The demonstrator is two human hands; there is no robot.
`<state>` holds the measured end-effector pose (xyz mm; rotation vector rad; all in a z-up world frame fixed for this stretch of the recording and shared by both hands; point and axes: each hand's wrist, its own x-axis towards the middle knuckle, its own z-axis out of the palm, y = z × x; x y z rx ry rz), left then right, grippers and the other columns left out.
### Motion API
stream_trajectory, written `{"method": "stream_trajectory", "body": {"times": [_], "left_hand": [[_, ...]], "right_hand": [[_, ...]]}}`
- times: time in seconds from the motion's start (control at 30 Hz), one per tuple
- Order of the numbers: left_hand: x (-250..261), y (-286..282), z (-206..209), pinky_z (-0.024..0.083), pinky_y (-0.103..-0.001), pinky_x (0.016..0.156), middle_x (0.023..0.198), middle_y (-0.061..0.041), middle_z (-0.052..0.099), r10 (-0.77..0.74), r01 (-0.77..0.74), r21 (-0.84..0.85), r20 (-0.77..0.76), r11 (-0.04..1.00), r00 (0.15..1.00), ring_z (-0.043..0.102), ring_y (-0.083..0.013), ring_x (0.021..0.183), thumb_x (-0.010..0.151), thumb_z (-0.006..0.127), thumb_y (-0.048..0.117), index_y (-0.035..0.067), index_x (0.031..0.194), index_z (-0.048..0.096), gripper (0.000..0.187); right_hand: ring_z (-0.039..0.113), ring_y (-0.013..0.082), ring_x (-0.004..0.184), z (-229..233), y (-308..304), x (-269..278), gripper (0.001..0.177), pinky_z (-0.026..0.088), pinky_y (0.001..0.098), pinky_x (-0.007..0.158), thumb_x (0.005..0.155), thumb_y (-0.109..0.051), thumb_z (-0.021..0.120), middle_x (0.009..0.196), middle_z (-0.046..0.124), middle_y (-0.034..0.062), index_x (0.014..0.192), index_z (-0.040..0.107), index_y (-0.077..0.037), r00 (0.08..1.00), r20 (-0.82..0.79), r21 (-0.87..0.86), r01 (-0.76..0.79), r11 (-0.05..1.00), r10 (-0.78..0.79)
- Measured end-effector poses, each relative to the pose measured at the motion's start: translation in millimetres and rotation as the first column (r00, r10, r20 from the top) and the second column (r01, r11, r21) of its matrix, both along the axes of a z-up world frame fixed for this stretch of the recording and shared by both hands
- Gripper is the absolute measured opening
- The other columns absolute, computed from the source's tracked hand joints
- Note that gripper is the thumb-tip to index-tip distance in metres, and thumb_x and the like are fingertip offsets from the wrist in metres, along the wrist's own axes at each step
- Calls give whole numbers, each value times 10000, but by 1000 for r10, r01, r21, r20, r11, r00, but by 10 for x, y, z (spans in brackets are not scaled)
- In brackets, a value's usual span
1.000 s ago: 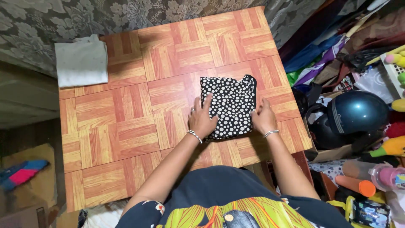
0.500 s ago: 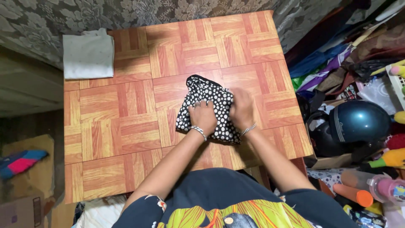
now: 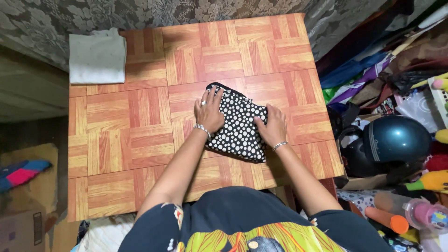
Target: The person folds three garments on a wooden table: a white short-sleeved shirt, a black-and-white polka-dotted top, and a cream-colored long-sleeved shirt with floral embroidery. Each item is smoothed, folded into a compact rectangle, and stacked on the table.
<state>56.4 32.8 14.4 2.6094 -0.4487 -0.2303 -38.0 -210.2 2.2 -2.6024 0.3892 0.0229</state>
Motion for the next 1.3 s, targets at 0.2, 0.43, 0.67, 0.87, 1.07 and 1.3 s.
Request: {"method": "stream_trajectory", "body": {"times": [0.2, 0.43, 0.67, 0.87, 1.07, 1.3], "left_hand": [[674, -60, -826, 338, -563, 1066, 1217, -31, 726, 5, 45, 198, -244, 979, 970, 610, -338, 1255, 740, 668, 558, 274, 1219, 680, 557], [541, 128, -468, 457, -605, 942, 1254, -37, 638, 256, -237, 113, -209, 965, 944, 565, -355, 1236, 824, 707, 492, 286, 1290, 632, 515], [-765, 70, 387, 192, -746, 1093, 1594, -147, 366, -14, 15, 89, -7, 996, 1000, 268, -372, 1501, 994, 468, 469, 243, 1533, 433, 585], [-750, 625, 230, 134, -760, 1102, 1650, -147, 303, 162, -162, 112, 8, 980, 987, 240, -380, 1525, 998, 432, 524, 266, 1517, 437, 579], [-482, 1718, 102, 133, -767, 1118, 1673, -89, 258, 331, -326, 222, 13, 919, 943, 233, -354, 1535, 980, 456, 548, 315, 1533, 411, 602], [-121, 2979, -137, 65, -755, 1154, 1690, -12, 197, 457, -444, 308, 31, 842, 889, 136, -298, 1563, 991, 350, 638, 393, 1578, 280, 640]], "right_hand": [[480, 369, 1338, -93, -64, 104, 970, 436, 514, 1092, 774, -547, 814, 1401, 521, 129, 1552, 423, -119, 989, -150, 136, 17, 991, 4], [501, 444, 1331, 186, -17, 54, 889, 439, 552, 1103, 866, -465, 772, 1399, 509, 218, 1555, 383, -59, 992, -124, 209, -2, 978, 29], [549, 521, 1259, 488, 446, -194, 774, 503, 612, 1030, 967, -454, 594, 1379, 442, 252, 1586, 279, -111, 966, -244, 155, -48, 987, 85], [576, 541, 1194, 213, 1064, 318, 750, 555, 621, 953, 992, -400, 569, 1315, 418, 243, 1582, 280, -38, 956, -147, 155, -231, 961, 253], [604, 563, 1139, 87, 2189, 928, 798, 558, 635, 925, 961, -397, 653, 1297, 433, 245, 1554, 322, 20, 908, -84, 190, -391, 901, 411], [628, 528, 1138, -227, 3361, 1621, 780, 563, 578, 953, 948, -463, 668, 1305, 473, 231, 1532, 358, -49, 803, -14, 195, -582, 790, 596]]}}
